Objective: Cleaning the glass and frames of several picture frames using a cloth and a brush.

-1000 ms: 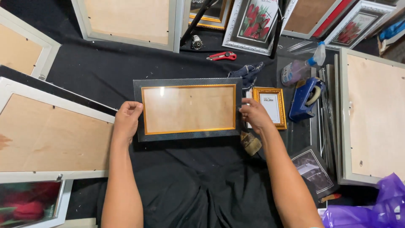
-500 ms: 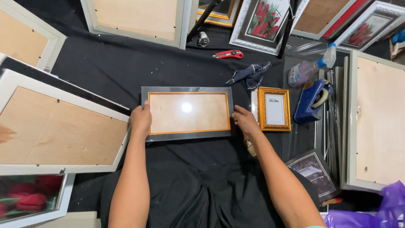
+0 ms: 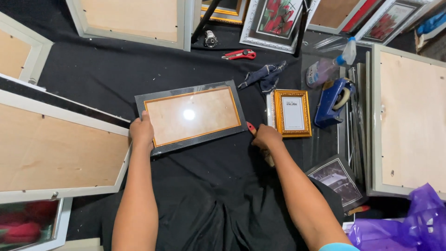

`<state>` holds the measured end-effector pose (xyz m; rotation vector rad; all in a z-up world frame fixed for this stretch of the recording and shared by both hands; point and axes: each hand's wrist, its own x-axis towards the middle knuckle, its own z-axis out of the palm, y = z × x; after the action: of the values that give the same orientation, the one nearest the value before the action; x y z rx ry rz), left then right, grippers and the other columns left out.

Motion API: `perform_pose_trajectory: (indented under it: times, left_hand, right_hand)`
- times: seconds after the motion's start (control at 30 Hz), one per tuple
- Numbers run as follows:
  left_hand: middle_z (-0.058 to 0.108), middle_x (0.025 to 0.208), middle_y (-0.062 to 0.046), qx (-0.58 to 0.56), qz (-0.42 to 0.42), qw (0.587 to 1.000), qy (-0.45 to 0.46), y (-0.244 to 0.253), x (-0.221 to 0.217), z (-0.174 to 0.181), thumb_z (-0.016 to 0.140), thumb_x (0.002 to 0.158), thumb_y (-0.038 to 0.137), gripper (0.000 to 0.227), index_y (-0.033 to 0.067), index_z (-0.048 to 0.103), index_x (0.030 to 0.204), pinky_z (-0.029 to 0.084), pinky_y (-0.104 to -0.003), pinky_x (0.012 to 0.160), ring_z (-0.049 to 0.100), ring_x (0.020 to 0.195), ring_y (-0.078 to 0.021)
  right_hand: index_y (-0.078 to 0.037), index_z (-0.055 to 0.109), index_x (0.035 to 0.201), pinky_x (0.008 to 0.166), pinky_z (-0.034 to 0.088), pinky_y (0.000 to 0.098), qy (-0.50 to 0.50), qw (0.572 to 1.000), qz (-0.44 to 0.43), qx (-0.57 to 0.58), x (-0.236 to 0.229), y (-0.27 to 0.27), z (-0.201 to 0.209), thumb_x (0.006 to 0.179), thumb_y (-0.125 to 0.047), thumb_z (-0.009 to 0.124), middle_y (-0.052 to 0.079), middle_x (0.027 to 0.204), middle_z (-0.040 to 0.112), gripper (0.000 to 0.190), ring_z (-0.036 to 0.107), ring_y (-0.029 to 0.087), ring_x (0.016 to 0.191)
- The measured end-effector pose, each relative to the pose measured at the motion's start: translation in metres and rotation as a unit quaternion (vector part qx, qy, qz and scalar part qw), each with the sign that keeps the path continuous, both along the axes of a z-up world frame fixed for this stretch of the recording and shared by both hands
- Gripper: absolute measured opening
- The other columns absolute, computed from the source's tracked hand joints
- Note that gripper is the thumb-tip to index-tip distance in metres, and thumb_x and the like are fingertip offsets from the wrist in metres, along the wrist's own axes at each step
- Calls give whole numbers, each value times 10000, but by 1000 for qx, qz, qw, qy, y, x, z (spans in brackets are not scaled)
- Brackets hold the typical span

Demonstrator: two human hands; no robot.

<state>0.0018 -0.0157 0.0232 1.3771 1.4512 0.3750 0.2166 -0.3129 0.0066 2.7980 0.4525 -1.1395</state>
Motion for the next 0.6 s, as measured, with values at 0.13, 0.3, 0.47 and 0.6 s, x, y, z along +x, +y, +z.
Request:
perform_pose_trajectory:
  times: [0.13,0.3,0.47,0.6]
  left_hand:
    - [692,1151,-279,10,-7,1000,7,2,-1,-6,545,1077,428,517,-54,682,1204,516,-495,956,634,1198,-392]
    - [714,1076,-256,-14,-7,999,-37,10,-1,-41,537,1086,398,478,-47,685,1175,542,-449,898,685,1093,-310]
    - [598,1359,-270,-97,-65,992,-51,-22,13,18,496,1095,426,592,-79,541,1402,396,-513,1139,509,1361,-348]
    - [694,1133,-207,-30,-114,993,-24,-5,11,-35,608,1057,410,518,-33,587,1326,539,-477,923,651,1152,-323]
  right_hand:
    - [-112,668,1380,972,532,579,-36,999,10,-4,17,-12,-38,758,-211,750,187,1255,719,635,655,408,1219]
    - [60,650,1329,1040,479,616,-46,996,-83,5,6,22,83,914,-261,541,267,1303,680,535,595,448,1306]
    - [55,735,949,741,562,544,-167,953,-122,220,9,13,92,834,-252,589,240,813,704,360,709,481,899]
    - [-10,786,884,644,589,492,-232,940,-75,239,4,14,51,864,-160,609,212,707,695,233,720,485,769]
